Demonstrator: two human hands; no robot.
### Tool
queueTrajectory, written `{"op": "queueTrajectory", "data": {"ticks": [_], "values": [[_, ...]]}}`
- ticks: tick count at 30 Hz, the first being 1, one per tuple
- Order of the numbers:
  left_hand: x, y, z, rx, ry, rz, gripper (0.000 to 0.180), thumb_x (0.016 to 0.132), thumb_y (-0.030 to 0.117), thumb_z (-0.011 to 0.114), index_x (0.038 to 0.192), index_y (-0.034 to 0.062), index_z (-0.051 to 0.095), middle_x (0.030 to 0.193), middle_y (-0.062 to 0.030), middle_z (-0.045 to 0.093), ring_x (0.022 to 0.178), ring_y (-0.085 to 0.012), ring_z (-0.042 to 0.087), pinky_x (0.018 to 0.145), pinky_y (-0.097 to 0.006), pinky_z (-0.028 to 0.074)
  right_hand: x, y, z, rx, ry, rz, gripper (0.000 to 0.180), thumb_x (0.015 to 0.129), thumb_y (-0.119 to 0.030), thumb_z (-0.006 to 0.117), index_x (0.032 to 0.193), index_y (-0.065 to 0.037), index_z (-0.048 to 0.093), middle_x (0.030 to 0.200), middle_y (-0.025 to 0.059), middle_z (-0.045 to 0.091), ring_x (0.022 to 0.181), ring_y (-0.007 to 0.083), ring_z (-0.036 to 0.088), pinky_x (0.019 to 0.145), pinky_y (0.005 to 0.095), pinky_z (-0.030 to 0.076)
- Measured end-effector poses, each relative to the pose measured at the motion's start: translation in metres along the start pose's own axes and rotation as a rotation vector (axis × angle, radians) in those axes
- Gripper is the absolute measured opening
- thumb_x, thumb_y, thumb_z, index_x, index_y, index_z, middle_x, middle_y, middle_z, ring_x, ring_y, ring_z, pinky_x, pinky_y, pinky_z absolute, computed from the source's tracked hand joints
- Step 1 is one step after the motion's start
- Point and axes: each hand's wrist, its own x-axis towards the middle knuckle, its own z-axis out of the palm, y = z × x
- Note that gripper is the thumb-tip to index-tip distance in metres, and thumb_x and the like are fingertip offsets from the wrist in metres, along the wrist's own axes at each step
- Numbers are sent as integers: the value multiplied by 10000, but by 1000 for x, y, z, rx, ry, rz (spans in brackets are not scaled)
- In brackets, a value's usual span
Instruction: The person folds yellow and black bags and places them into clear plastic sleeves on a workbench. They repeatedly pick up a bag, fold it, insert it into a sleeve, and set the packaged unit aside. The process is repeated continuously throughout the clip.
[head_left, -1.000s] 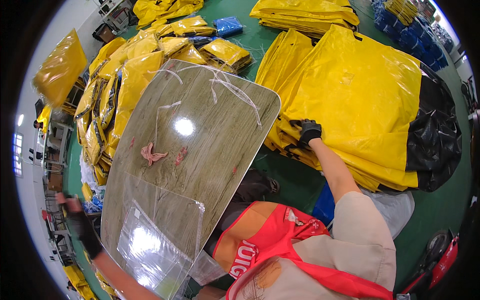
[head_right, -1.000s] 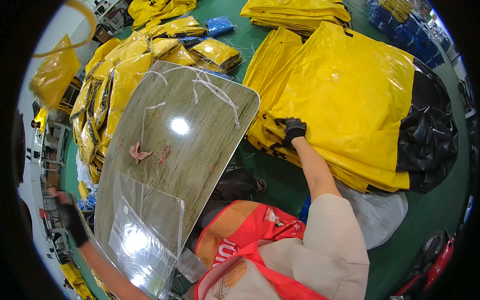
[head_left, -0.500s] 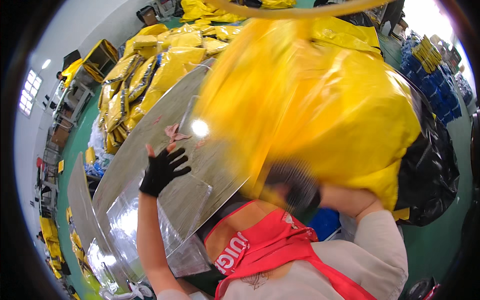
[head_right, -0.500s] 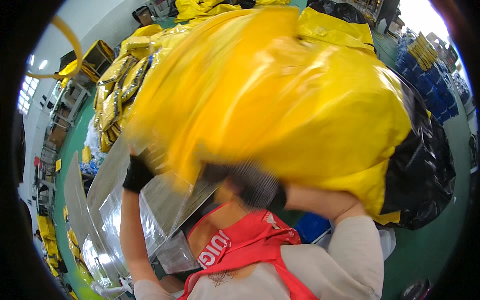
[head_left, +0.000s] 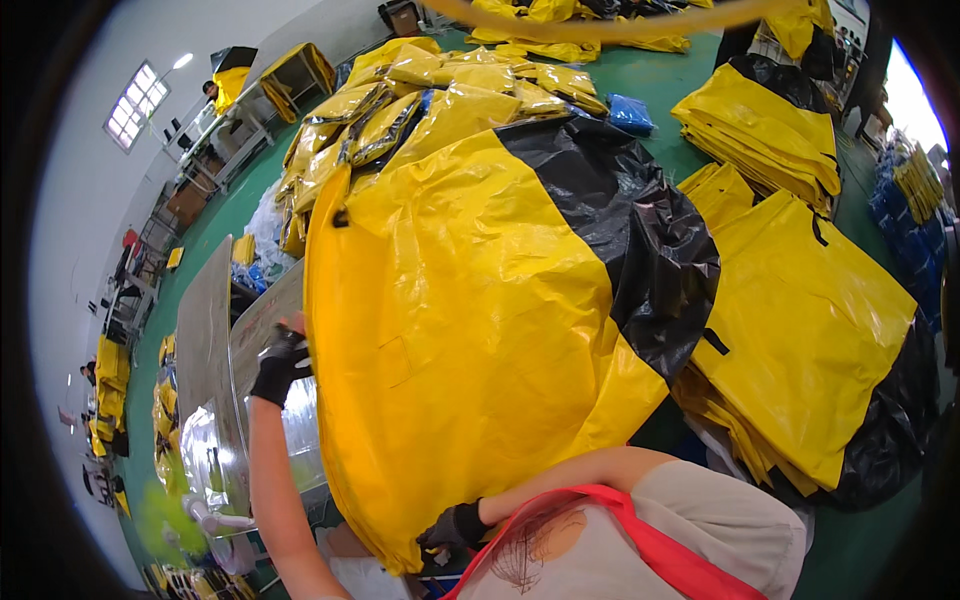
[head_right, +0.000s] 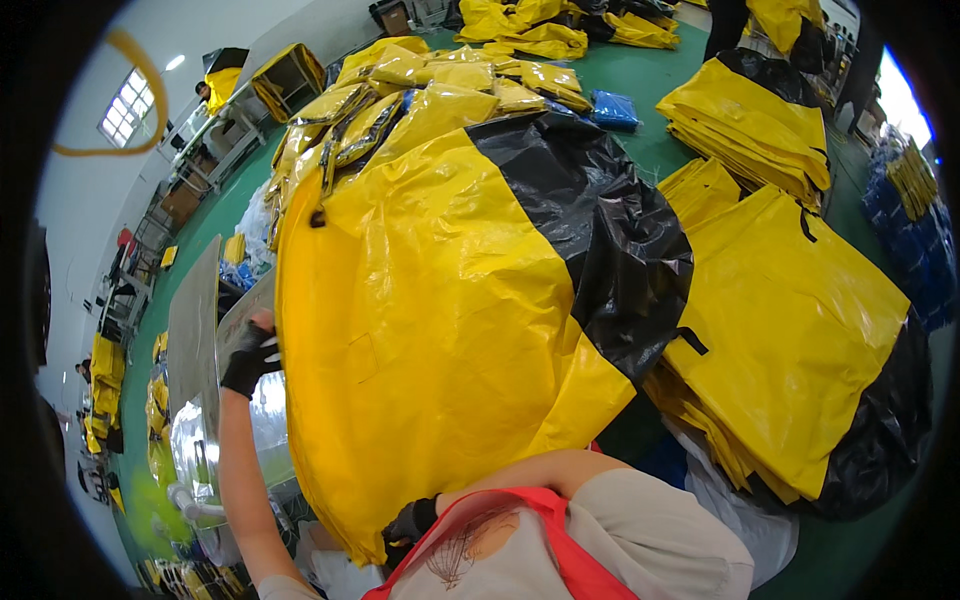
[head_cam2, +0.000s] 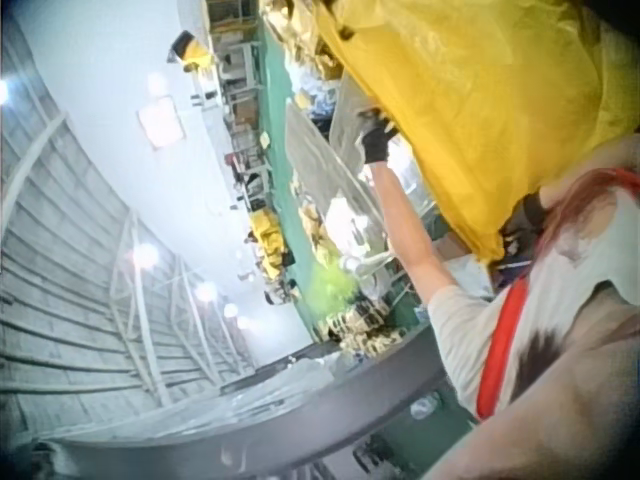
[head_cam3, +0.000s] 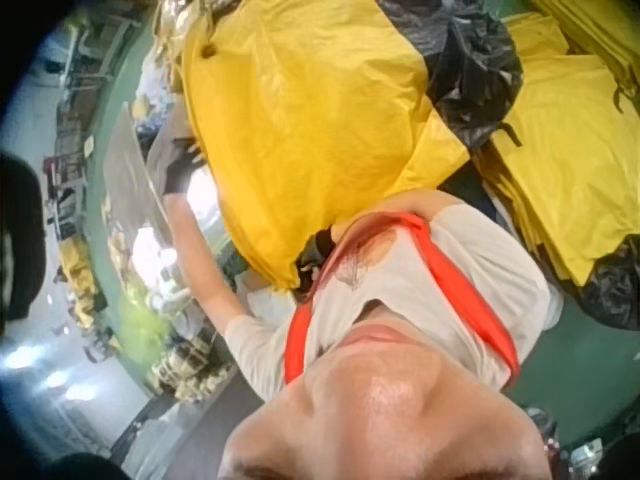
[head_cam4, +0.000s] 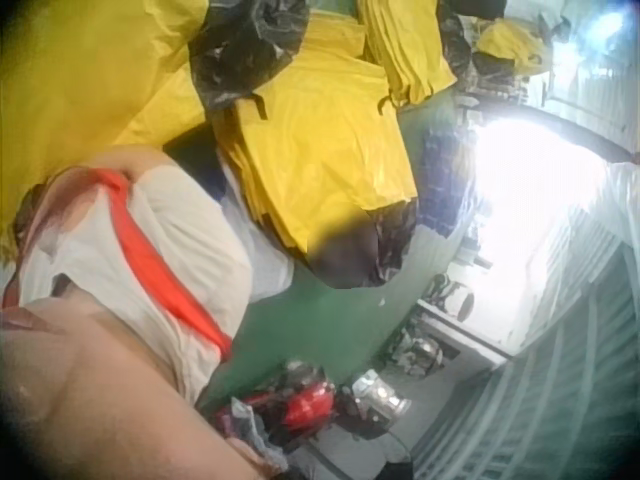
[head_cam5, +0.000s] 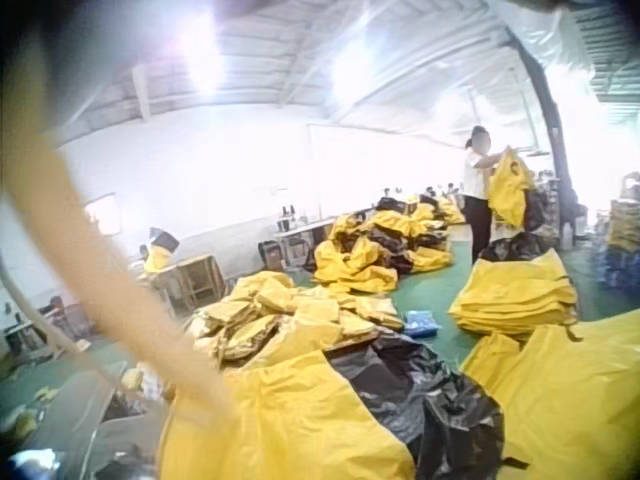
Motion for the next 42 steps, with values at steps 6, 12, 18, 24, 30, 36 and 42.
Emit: {"op": "queueTrajectory", "data": {"ticks": [6, 12, 18, 24, 30, 36, 42], "values": [[80, -100, -17, 878, 609, 70, 771, 649, 356, 757, 1302, 69, 462, 1197, -220, 572, 1108, -374, 547, 888, -410, 473, 14, -15, -97, -90, -275, 96, 277, 791, -341, 609, 930, -103, 585, 871, 137, 630, 824, 359, 598, 694, 453, 462], [52, -189, -176, 701, 1048, 312, 556, 809, 244, 595, 1308, 40, 460, 1211, -225, 563, 1099, -377, 541, 921, -426, 439, -244, -19, -340, -1022, 612, 1179, 500, 886, -467, 459, 1230, -114, 542, 1329, 119, 464, 1117, 289, 505, 946, 421, 394], [43, -201, -144, 770, 1101, 23, 527, 852, 240, 576, 1322, 42, 442, 1239, -210, 548, 1107, -363, 539, 902, -411, 440, -321, -55, -459, -725, 513, 1673, 499, 794, -504, 597, 934, -32, 684, 895, 205, 654, 849, 331, 636, 760, 401, 490], [101, -174, -59, 1189, 963, 785, 632, 856, 262, 557, 1375, -13, 323, 1396, -232, 368, 1288, -388, 336, 1075, -432, 261, -436, 59, -574, 65, 1312, 1203, 168, 883, -260, 580, 936, -115, 647, 833, 47, 652, 708, 205, 602, 648, 329, 474], [107, -60, 178, 1166, 193, 826, 703, 847, 411, 555, 1404, 61, 309, 1446, -211, 306, 1347, -382, 259, 1108, -521, 121, -424, 147, -565, 221, 1287, 787, 212, 881, -243, 579, 1039, -130, 662, 998, 73, 669, 877, 237, 632, 734, 341, 509], [113, -57, 182, 1173, 195, 874, 682, 799, 428, 609, 1335, 47, 430, 1424, -202, 349, 1313, -423, 297, 1097, -519, 178, -470, 15, -634, -1118, 938, 1482, 411, 901, -395, 450, 1030, -53, 639, 1021, 217, 632, 987, 353, 587, 864, 418, 449], [108, -61, 174, 1173, 198, 783, 692, 790, 369, 624, 1358, 48, 393, 1443, -195, 322, 1321, -445, 267, 1099, -516, 183, -325, 29, -678, -1039, 896, 748, 495, 852, -230, 562, 1315, -83, 467, 1281, 169, 528, 1152, 308, 533, 961, 363, 407]]}}
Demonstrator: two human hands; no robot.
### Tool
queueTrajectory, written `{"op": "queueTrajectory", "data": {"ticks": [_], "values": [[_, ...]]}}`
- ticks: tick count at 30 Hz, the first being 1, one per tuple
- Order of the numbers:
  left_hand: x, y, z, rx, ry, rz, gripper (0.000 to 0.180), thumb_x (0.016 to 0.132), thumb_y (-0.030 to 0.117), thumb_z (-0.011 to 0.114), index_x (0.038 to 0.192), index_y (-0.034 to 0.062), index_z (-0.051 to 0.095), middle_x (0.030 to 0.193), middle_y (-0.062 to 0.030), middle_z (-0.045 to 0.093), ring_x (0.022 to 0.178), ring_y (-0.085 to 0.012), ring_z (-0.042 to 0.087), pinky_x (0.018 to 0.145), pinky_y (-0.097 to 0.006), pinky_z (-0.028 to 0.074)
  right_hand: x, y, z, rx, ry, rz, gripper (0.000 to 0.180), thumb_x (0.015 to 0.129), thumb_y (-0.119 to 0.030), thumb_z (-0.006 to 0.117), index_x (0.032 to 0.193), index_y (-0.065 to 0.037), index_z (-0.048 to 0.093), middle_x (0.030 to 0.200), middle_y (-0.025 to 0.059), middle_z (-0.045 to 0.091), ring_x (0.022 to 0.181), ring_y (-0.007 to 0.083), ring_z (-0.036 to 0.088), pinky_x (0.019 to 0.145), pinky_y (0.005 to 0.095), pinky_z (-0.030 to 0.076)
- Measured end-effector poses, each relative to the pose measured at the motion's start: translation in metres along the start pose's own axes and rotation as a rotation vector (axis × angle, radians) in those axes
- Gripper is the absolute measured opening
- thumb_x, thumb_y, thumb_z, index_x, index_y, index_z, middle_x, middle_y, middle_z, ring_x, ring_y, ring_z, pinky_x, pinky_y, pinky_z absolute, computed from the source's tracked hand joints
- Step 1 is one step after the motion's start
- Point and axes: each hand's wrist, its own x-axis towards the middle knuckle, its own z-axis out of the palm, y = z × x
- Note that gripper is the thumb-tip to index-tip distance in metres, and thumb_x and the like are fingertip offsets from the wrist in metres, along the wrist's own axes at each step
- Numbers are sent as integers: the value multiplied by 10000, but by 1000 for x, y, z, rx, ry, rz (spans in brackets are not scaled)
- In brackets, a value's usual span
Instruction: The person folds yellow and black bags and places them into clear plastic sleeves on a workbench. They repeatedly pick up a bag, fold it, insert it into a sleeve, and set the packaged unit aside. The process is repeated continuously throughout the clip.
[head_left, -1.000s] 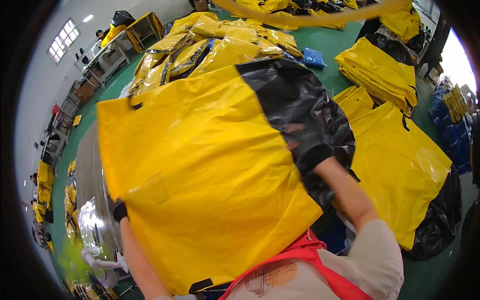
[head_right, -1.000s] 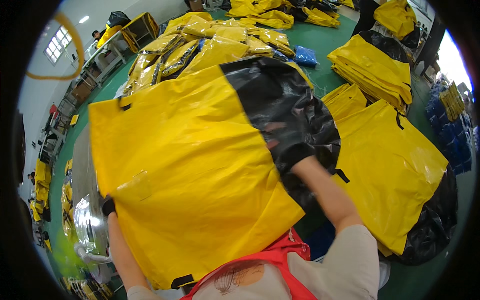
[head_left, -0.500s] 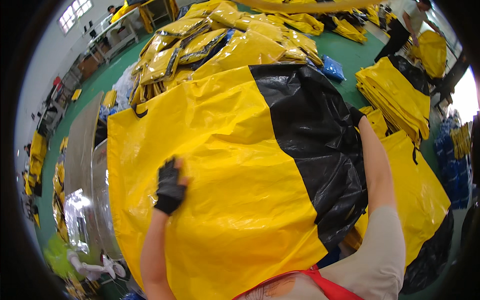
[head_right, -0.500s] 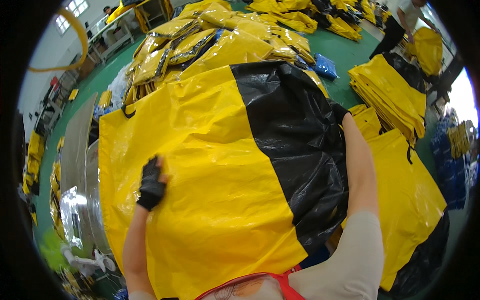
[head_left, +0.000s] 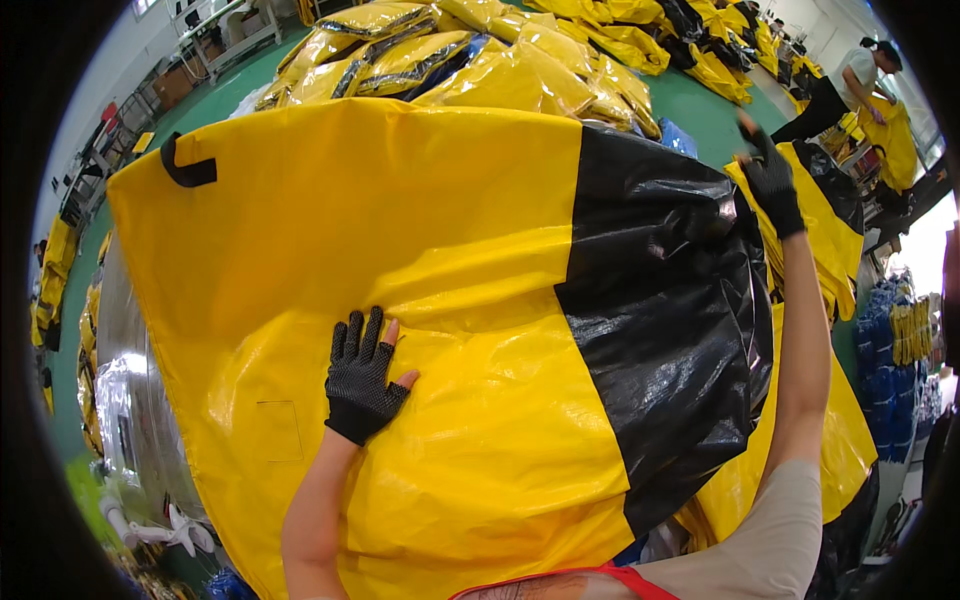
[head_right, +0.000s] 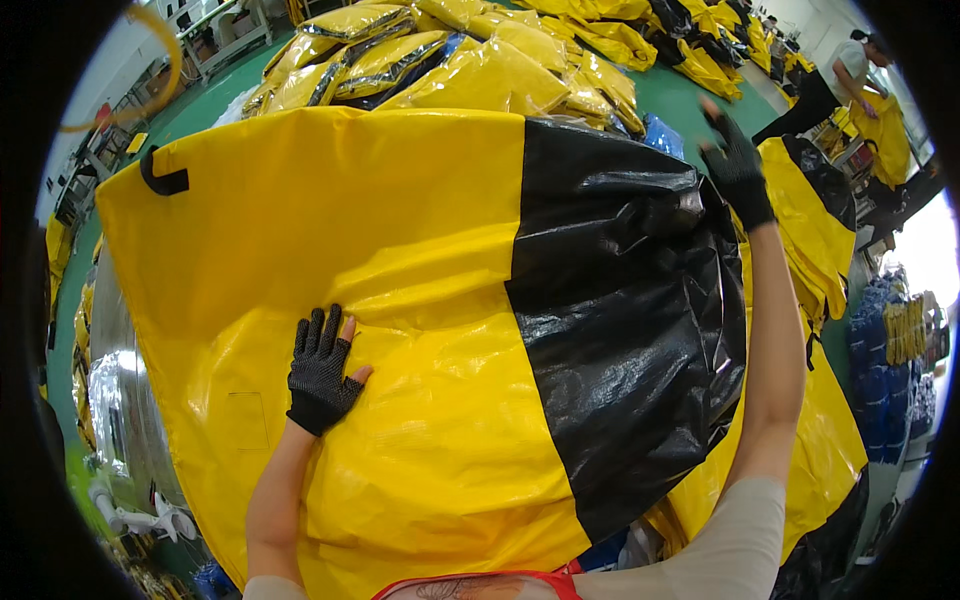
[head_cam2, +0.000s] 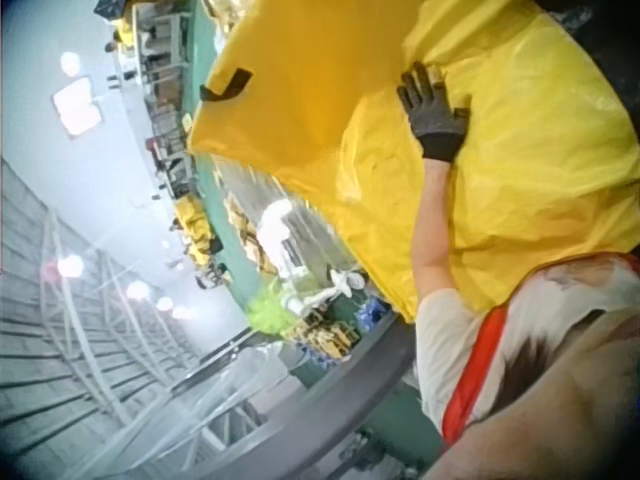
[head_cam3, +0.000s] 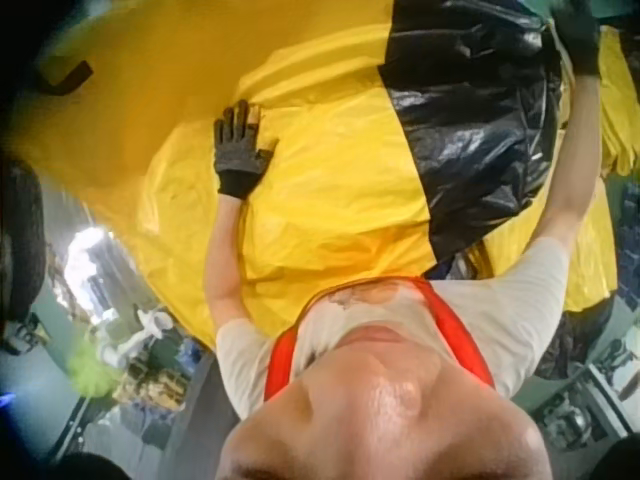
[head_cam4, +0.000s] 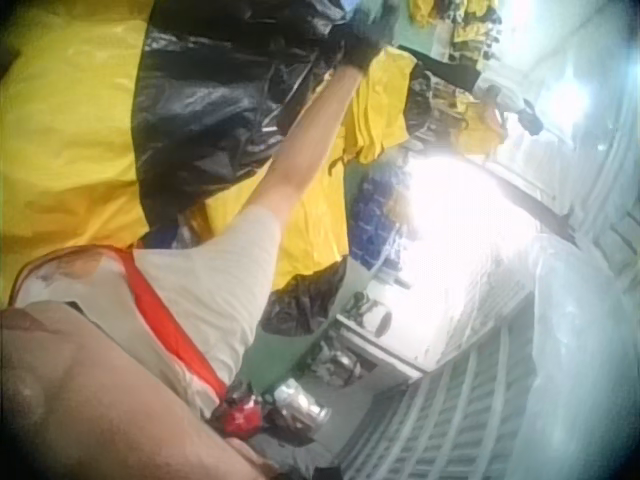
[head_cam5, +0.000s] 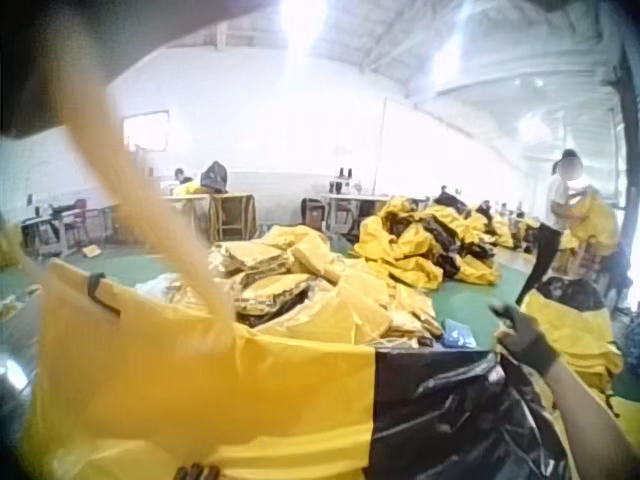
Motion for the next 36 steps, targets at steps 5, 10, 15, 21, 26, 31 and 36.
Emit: {"op": "queueTrajectory", "data": {"ticks": [5, 10, 15, 21, 26, 31, 36], "values": [[4, 0, -2, -44, -14, 93, 704, 807, 473, 573, 1352, 61, 403, 1438, -204, 325, 1310, -459, 277, 1099, -524, 177, 97, -116, 98, -168, -778, 68, 653, 763, -566, 638, 1142, -36, 597, 1147, 164, 609, 1092, 287, 564, 935, 347, 411], [8, 4, -7, -109, -122, 486, 725, 790, 629, 513, 1310, 124, 476, 1394, -211, 386, 1291, -467, 305, 1080, -578, 168, 161, -106, 206, -502, -107, -434, 390, 873, -449, 522, 1072, -141, 655, 1077, 145, 636, 1033, 279, 597, 866, 410, 462], [-8, 44, -26, -239, -144, 321, 751, 762, 685, 502, 1282, 143, 516, 1379, -165, 424, 1278, -436, 347, 1069, -592, 176, 170, -197, 232, -555, -242, -157, 398, 902, -423, 504, 1173, -140, 573, 1142, 114, 597, 1057, 271, 555, 896, 367, 442], [14, 36, 7, -55, -81, 344, 812, 745, 712, 477, 1336, 154, 463, 1441, -157, 334, 1326, -407, 273, 1071, -624, 87, 90, -249, 120, 24, -13, -284, 230, 891, -223, 460, 974, -84, 622, 971, 177, 633, 866, 333, 606, 769, 417, 484], [-18, 60, -37, -66, -100, 400, 735, 828, 633, 453, 1371, 140, 419, 1433, -143, 348, 1332, -343, 282, 1100, -535, 126, -139, -231, 11, -341, -952, -52, 201, 886, -183, 545, 1040, -115, 655, 1094, 135, 632, 902, 290, 597, 809, 363, 491], [-89, 62, -46, -33, -117, 271, 711, 833, 610, 461, 1357, 131, 427, 1417, -149, 361, 1318, -342, 297, 1089, -523, 143, -213, -217, 24, -453, -169, -489, 304, 800, -163, 594, 1091, -235, 650, 1098, 67, 637, 994, 286, 580, 877, 443, 446], [-92, 65, -38, -15, -95, 238, 688, 837, 587, 470, 1343, 122, 436, 1400, -156, 375, 1304, -341, 312, 1079, -511, 161, -189, -260, 7, -164, -332, -253, 414, 741, -88, 647, 1144, -182, 633, 1055, 74, 660, 970, 277, 614, 847, 381, 475]]}}
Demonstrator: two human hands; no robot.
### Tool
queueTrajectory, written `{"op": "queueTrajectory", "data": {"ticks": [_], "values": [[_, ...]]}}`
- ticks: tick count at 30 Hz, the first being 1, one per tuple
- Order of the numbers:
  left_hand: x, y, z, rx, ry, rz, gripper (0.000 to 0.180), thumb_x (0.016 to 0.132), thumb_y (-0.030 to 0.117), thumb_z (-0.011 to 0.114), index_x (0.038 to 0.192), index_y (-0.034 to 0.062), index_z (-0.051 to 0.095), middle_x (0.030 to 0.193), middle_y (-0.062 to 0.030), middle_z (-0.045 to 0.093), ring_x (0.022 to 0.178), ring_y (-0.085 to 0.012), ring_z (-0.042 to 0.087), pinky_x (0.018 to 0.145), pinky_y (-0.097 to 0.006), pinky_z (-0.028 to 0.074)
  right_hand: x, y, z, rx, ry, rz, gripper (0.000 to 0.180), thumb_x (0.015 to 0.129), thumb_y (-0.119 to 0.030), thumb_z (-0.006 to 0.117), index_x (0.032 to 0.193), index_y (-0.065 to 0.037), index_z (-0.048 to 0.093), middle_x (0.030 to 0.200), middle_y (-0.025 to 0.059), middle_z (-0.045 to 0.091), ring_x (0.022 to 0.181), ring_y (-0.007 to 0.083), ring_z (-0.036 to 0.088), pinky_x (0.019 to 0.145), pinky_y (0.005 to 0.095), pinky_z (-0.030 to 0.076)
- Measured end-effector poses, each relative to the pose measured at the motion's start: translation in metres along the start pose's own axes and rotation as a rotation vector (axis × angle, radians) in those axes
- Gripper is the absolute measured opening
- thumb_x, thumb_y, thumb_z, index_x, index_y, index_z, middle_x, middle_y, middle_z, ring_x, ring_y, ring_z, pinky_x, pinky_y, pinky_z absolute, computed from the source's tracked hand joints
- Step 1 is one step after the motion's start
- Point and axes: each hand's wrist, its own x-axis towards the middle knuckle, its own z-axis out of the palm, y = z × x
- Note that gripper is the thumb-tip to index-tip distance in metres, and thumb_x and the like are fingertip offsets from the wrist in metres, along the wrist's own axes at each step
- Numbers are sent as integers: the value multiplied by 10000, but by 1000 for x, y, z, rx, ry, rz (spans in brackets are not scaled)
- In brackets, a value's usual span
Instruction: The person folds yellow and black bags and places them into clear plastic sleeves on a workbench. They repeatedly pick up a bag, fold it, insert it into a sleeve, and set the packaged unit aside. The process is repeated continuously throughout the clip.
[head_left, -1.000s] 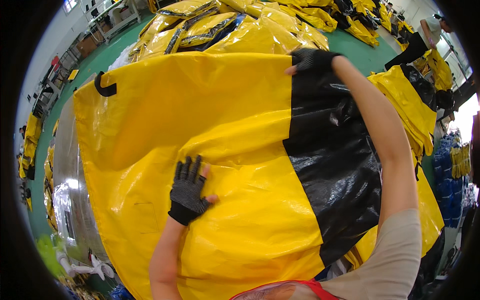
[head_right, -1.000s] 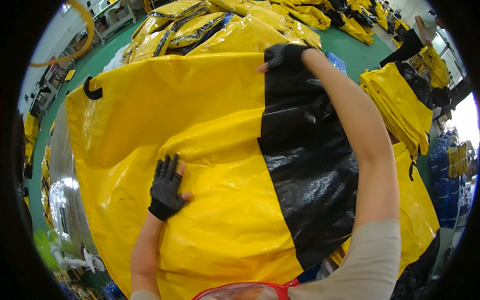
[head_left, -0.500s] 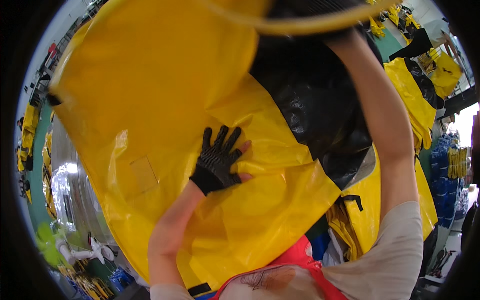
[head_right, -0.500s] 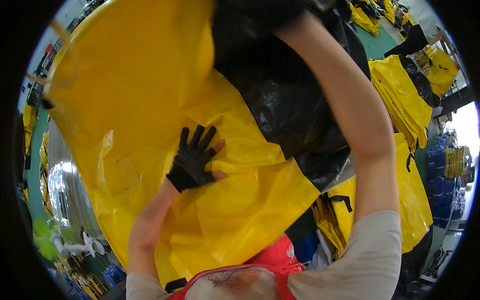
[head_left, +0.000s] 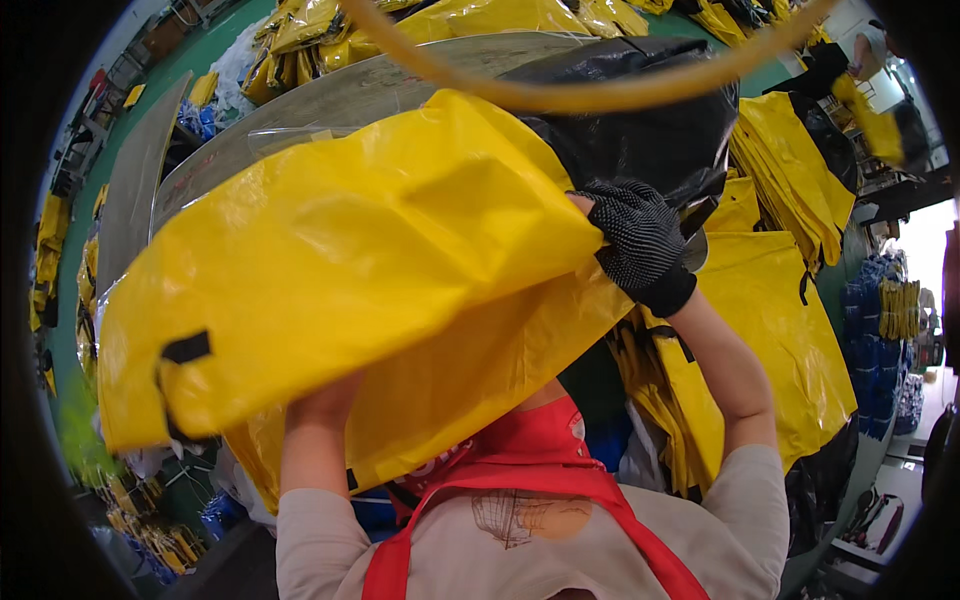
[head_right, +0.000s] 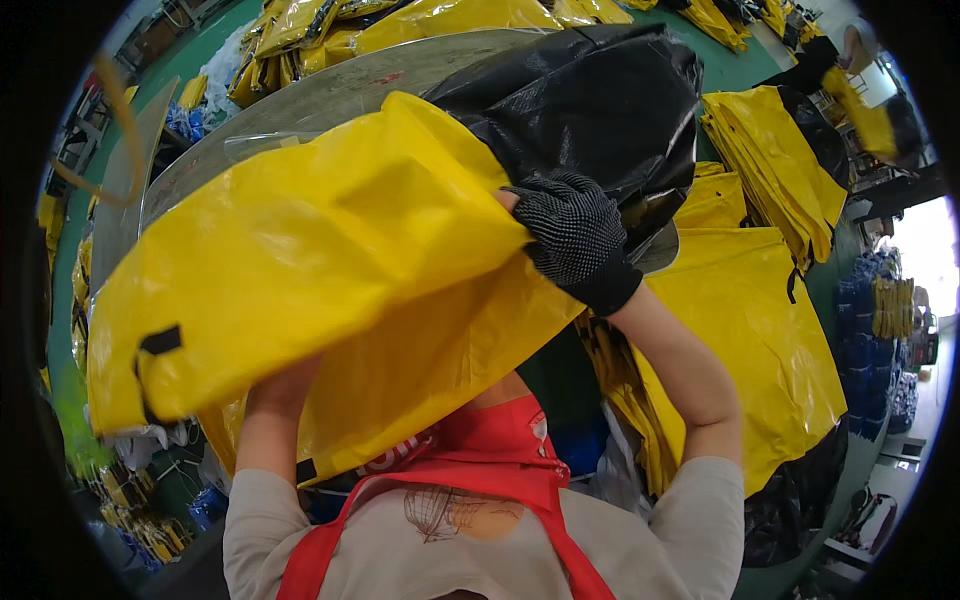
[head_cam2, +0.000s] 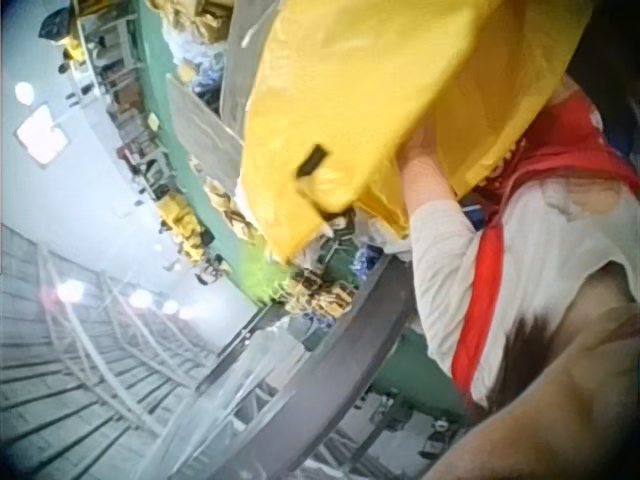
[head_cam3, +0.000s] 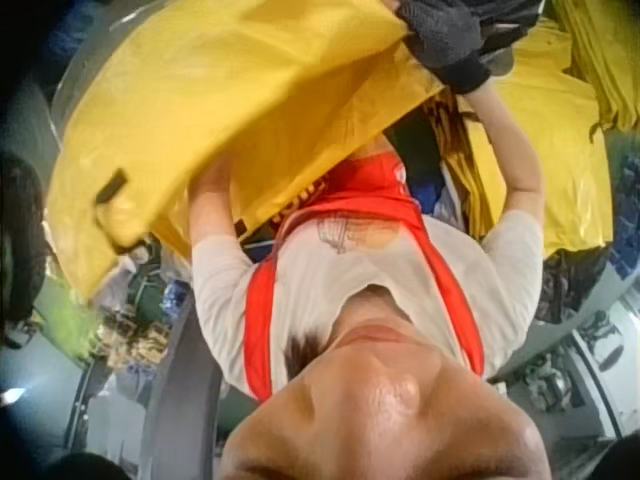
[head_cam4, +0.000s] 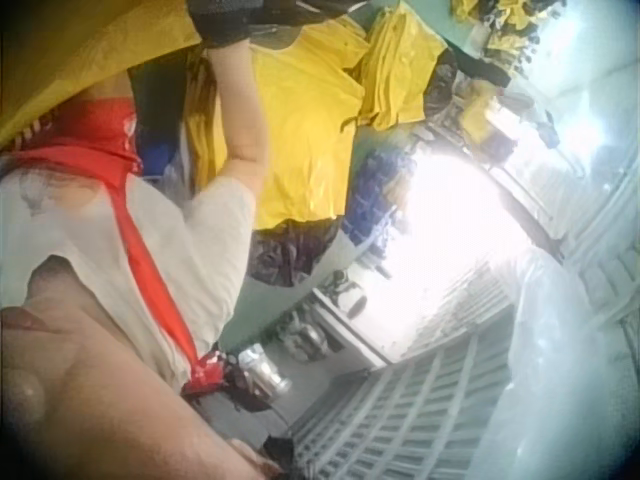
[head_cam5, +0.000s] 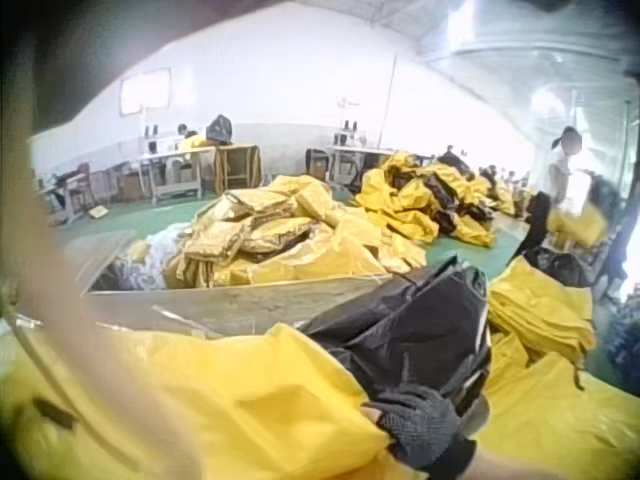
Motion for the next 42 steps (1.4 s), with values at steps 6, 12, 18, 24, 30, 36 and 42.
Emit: {"op": "queueTrajectory", "data": {"ticks": [6, 12, 18, 24, 30, 36, 42], "values": [[-11, 4, -4, 8, 10, -65, 660, 843, 560, 480, 1326, 111, 447, 1380, -163, 392, 1288, -340, 331, 1067, -497, 182, -3, -70, -14, 413, -762, 237, 368, 882, -402, 522, 844, -96, 724, 872, 104, 690, 814, 290, 659, 731, 358, 523], [-21, 10, -5, -22, -10, -33, 632, 849, 532, 490, 1309, 100, 457, 1360, -171, 409, 1271, -339, 349, 1054, -482, 202, -63, -8, 41, 325, -327, 463, 276, 816, -208, 611, 1085, -182, 667, 1102, 115, 637, 1026, 294, 586, 884, 342, 450], [-145, 3, -39, -74, -132, -58, 604, 855, 505, 500, 1292, 89, 468, 1339, -179, 425, 1254, -338, 368, 1042, -468, 223, -76, 22, 86, 260, -474, 185, 350, 851, -203, 556, 1199, -207, 588, 1129, 139, 614, 995, 326, 579, 889, 374, 447], [-293, -48, -137, -93, -527, -336, 577, 861, 477, 510, 1275, 78, 478, 1319, -187, 442, 1237, -336, 386, 1029, -453, 244, -81, 19, 70, -81, -509, -211, 379, 837, -182, 570, 1216, -171, 582, 1231, 166, 544, 1094, 336, 533, 931, 433, 410], [-148, -62, -204, 25, -10, -314, 549, 867, 450, 520, 1259, 67, 489, 1299, -195, 458, 1220, -335, 405, 1017, -439, 265, -32, -18, 55, -439, -963, -310, 352, 784, -284, 637, 1108, -150, 654, 1138, 134, 589, 1077, 298, 518, 953, 481, 349], [48, -21, -16, 309, 113, -249, 742, 819, 617, 468, 1389, 153, 374, 1463, -167, 293, 1359, -370, 218, 1089, -578, 45, 69, -1, -2, -63, -564, -341, 522, 730, -537, 645, 1060, -132, 661, 1056, 122, 632, 1004, 325, 576, 937, 414, 401], [29, -16, 53, 209, 104, -447, 782, 820, 590, 480, 1416, 110, 322, 1473, -192, 263, 1356, -406, 211, 1072, -616, -6, 40, 245, 71, -500, -297, 655, 644, 864, -684, 284, 1387, -322, 383, 1494, 60, 257, 1372, 339, 200, 1068, 611, 104]]}}
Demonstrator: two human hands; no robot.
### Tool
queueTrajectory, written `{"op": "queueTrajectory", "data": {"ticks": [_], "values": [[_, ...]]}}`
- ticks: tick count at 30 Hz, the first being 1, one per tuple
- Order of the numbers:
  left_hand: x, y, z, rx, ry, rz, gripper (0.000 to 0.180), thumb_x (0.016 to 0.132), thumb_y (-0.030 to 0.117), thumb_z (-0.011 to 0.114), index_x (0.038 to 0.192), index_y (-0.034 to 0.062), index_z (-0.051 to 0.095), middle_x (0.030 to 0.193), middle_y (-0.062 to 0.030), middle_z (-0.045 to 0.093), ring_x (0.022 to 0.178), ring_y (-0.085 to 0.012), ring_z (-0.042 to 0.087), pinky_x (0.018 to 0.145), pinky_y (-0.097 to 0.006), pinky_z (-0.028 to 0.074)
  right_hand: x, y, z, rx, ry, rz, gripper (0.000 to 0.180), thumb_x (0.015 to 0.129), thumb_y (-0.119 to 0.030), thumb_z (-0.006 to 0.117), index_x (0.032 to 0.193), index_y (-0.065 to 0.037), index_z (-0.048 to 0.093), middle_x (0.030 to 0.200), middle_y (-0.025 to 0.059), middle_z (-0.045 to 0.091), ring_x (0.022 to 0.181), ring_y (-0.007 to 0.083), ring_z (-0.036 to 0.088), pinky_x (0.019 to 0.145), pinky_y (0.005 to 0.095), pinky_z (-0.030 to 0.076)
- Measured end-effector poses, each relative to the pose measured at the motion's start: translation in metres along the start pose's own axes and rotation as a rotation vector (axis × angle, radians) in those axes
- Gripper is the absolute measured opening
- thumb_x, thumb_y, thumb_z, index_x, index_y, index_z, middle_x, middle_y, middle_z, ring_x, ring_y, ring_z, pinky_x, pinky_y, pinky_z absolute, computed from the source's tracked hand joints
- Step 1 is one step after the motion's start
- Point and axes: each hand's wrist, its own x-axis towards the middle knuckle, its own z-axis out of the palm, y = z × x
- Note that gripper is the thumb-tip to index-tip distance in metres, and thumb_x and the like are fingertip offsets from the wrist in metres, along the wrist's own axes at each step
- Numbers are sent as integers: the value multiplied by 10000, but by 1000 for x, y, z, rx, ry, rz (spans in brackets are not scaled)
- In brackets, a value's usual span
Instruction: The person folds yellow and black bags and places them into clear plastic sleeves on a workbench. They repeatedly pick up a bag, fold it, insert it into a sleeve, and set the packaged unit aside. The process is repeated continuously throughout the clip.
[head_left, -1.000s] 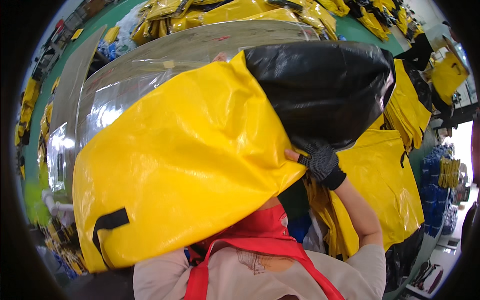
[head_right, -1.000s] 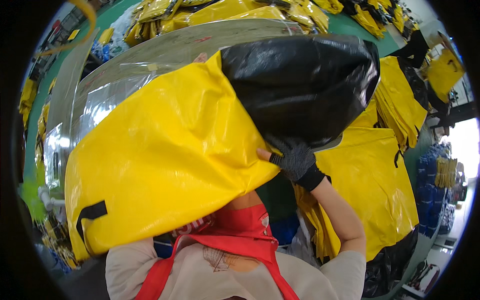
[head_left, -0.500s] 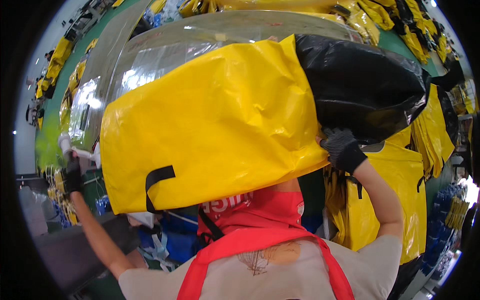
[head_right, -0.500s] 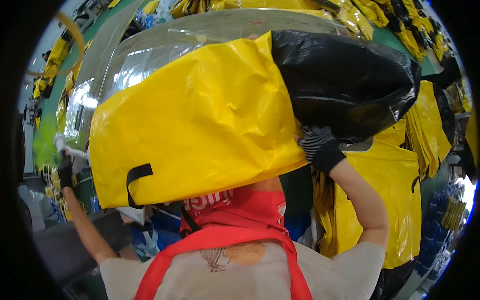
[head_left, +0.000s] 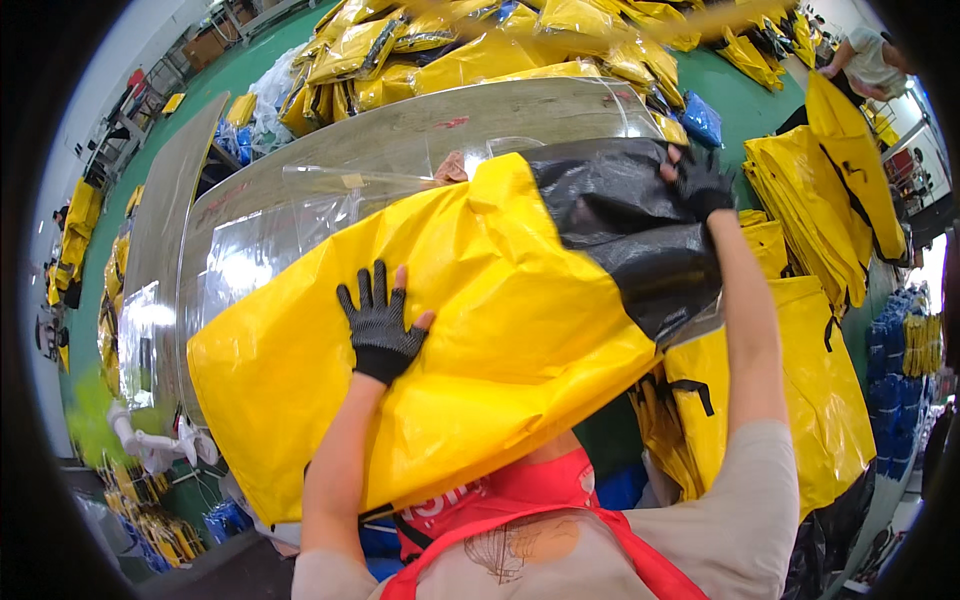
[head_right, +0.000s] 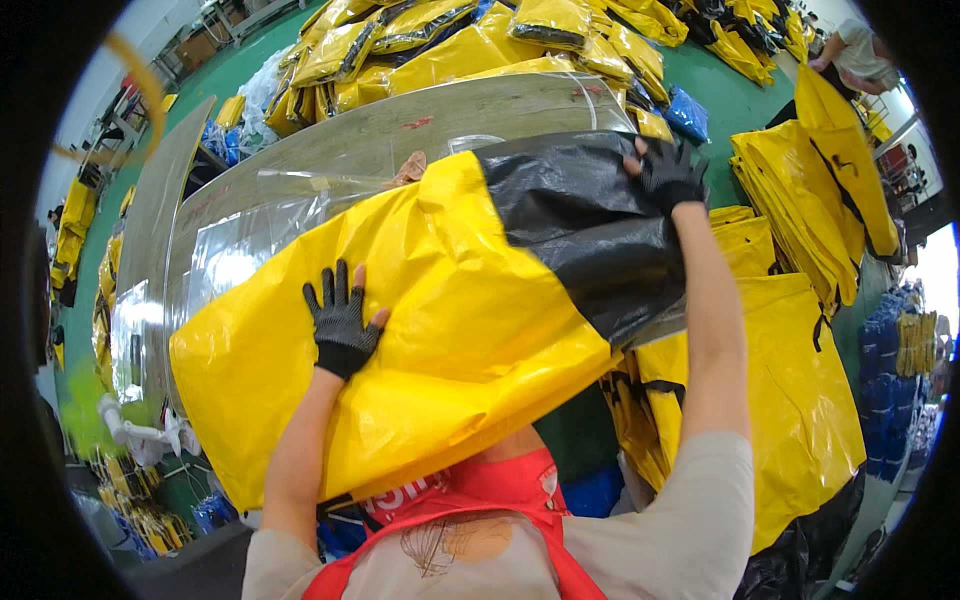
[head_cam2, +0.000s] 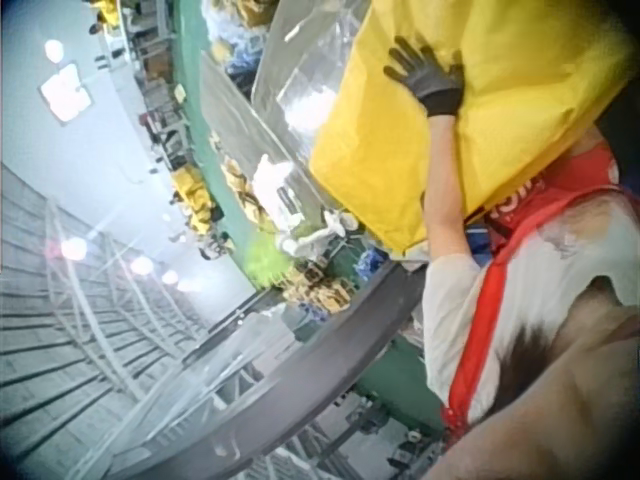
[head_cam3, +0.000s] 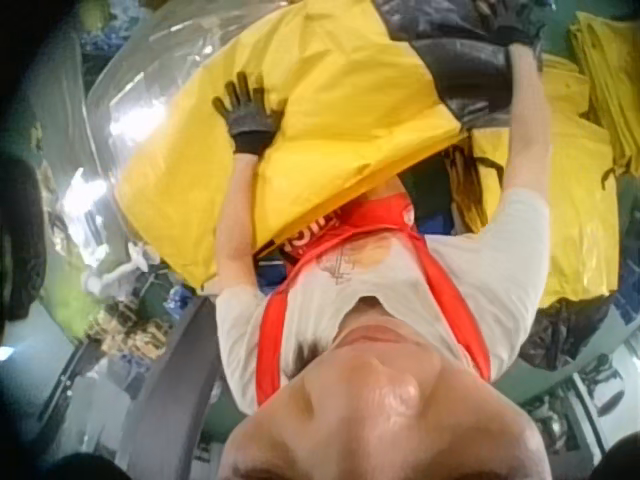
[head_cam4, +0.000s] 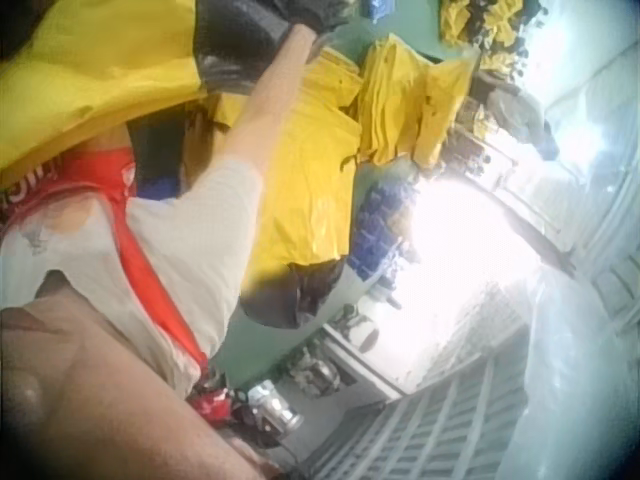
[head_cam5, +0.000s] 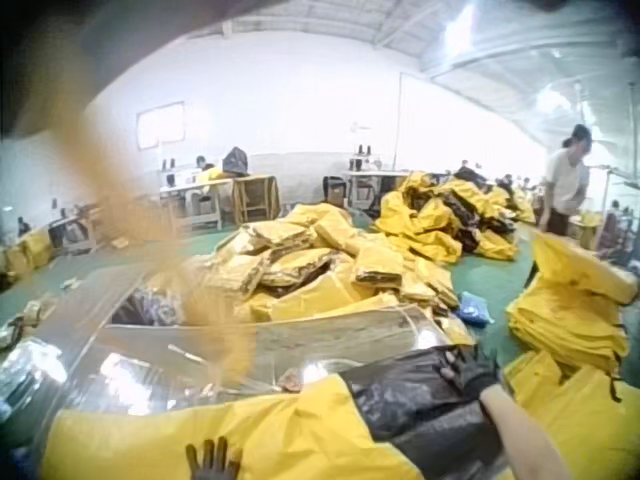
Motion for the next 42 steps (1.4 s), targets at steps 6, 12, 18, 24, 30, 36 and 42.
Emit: {"op": "queueTrajectory", "data": {"ticks": [6, 12, 18, 24, 30, 36, 42], "values": [[-42, -63, 6, -289, -29, -73, 584, 844, 384, 571, 1304, 46, 448, 1366, -202, 420, 1293, -380, 343, 1101, -526, 151, 59, 24, 77, 529, -119, -397, 479, 908, -435, 450, 1321, -193, 440, 1373, 97, 402, 1241, 303, 387, 1032, 405, 309], [-146, -280, -87, -15, 253, -1165, 814, 795, 604, 562, 1237, -74, 480, 1274, -277, 486, 1223, -403, 436, 1003, -397, 364, 87, 142, 103, 937, -195, 145, 385, 933, -259, 488, 1253, -47, 507, 1214, 102, 539, 1087, 225, 519, 956, 322, 383], [-201, -327, -52, -1070, -62, -1289, 767, 790, 561, 644, 1284, -8, 501, 1269, -104, 543, 1149, -190, 507, 968, -278, 372, 80, 124, 114, 1008, -364, 101, 340, 941, -245, 482, 1187, -21, 550, 1090, 75, 576, 975, 185, 538, 877, 295, 406], [-189, -319, -43, -783, 69, -1174, 657, 820, 476, 647, 1232, -20, 524, 1185, -115, 591, 1043, -230, 555, 883, -326, 434, 55, 123, 109, 1119, -489, 100, 314, 948, -230, 475, 1121, 4, 594, 965, 48, 613, 863, 145, 556, 799, 269, 430], [-184, -382, -66, -661, 570, -954, 561, 888, 393, 598, 1263, -11, 493, 1138, -140, 615, 921, -234, 617, 787, -326, 488, -3, 131, 128, 1491, 116, 330, 417, 824, -284, 690, 1119, 3, 624, 967, 46, 643, 878, 161, 579, 808, 274, 444], [-95, -366, 3, -115, 302, -873, 597, 894, 439, 524, 1243, -44, 488, 1259, -234, 518, 1098, -357, 529, 920, -383, 415, -35, 201, 130, 667, -178, 331, 489, 783, -461, 662, 930, 3, 629, 884, 169, 648, 802, 285, 600, 733, 372, 451], [5, -114, -77, -187, 158, 139, 695, 849, 469, 549, 1382, 65, 362, 1439, -172, 324, 1315, -381, 283, 1080, -501, 160, -101, -58, -122, 655, -176, -567, 703, 786, -455, 648, 1346, -95, 425, 1315, 163, 462, 1211, 312, 432, 1009, 390, 327]]}}
